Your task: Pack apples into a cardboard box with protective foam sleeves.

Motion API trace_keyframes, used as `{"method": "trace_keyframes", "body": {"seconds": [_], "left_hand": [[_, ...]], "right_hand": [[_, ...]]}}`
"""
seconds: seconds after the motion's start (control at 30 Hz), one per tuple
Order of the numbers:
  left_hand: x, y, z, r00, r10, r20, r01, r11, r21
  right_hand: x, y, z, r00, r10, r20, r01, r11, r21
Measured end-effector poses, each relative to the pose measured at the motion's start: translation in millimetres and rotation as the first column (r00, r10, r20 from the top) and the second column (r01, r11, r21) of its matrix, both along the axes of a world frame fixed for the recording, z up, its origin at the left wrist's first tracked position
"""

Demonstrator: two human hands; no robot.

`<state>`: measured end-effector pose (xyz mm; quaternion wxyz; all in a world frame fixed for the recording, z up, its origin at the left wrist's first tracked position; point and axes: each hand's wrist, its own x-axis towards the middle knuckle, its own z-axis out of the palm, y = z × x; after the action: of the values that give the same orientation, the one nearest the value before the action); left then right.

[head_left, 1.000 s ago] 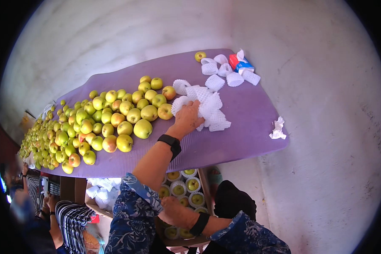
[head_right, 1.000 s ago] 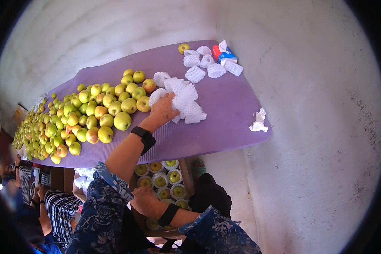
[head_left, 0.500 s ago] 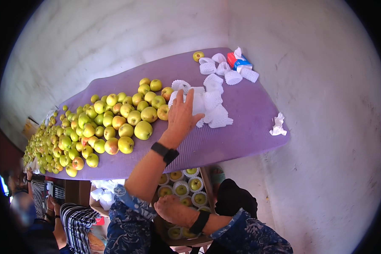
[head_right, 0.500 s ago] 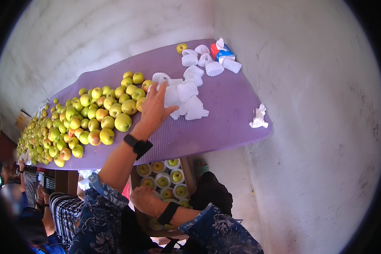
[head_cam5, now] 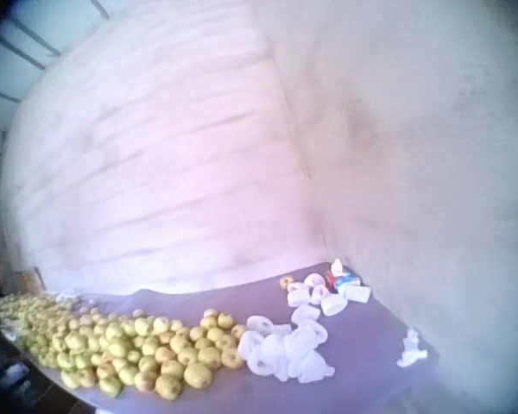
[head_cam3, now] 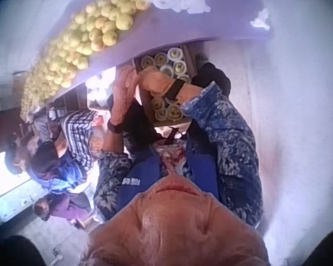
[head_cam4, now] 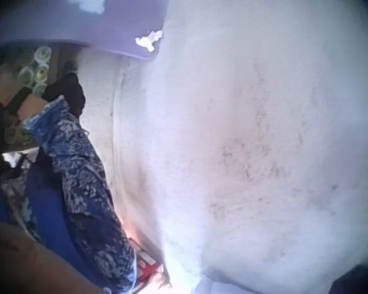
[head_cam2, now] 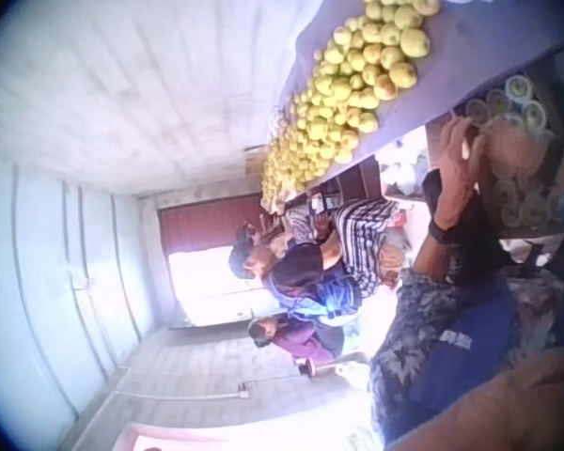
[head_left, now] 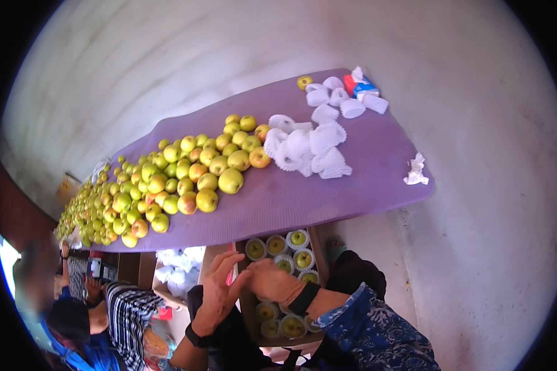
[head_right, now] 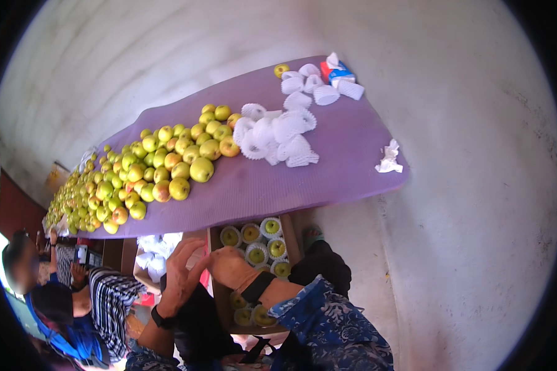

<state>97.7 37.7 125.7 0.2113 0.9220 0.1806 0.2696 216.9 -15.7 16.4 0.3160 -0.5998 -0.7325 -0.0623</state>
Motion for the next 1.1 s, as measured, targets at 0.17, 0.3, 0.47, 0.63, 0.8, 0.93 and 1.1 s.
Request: {"method": "trace_keyframes", "body": {"seconds": [0.17, 0.3, 0.47, 0.63, 0.8, 0.93, 1.1], "left_hand": [[-83, -19, -37, 0.961, 0.263, -0.083, -0.259, 0.964, 0.056], [-124, -23, -60, 0.909, 0.376, -0.182, -0.357, 0.925, 0.127], [-152, -11, -57, 0.775, 0.615, -0.142, -0.575, 0.781, 0.245], [-165, -15, -49, 0.772, 0.62, -0.143, -0.587, 0.781, 0.213], [-170, -30, -45, 0.787, 0.603, -0.132, -0.568, 0.79, 0.231], [-171, -37, -28, 0.814, 0.579, -0.037, -0.554, 0.795, 0.249], [-173, -52, 0, 0.832, 0.554, 0.024, -0.54, 0.8, 0.263]], "right_hand": [[15, -21, 28, 0.998, 0.062, 0.003, -0.061, 0.984, -0.168], [23, -16, 47, 1.0, 0.025, -0.005, -0.026, 0.966, -0.256], [34, -11, 61, 0.998, -0.032, 0.048, 0.047, 0.935, -0.35], [49, -17, 71, 1.0, 0.015, 0.026, -0.001, 0.886, -0.465], [51, -16, 80, 0.999, -0.036, 0.013, 0.038, 0.882, -0.469], [47, -14, 90, 0.997, -0.072, 0.024, 0.074, 0.861, -0.503], [38, -6, 99, 1.0, -0.014, -0.001, 0.012, 0.873, -0.488]]}}
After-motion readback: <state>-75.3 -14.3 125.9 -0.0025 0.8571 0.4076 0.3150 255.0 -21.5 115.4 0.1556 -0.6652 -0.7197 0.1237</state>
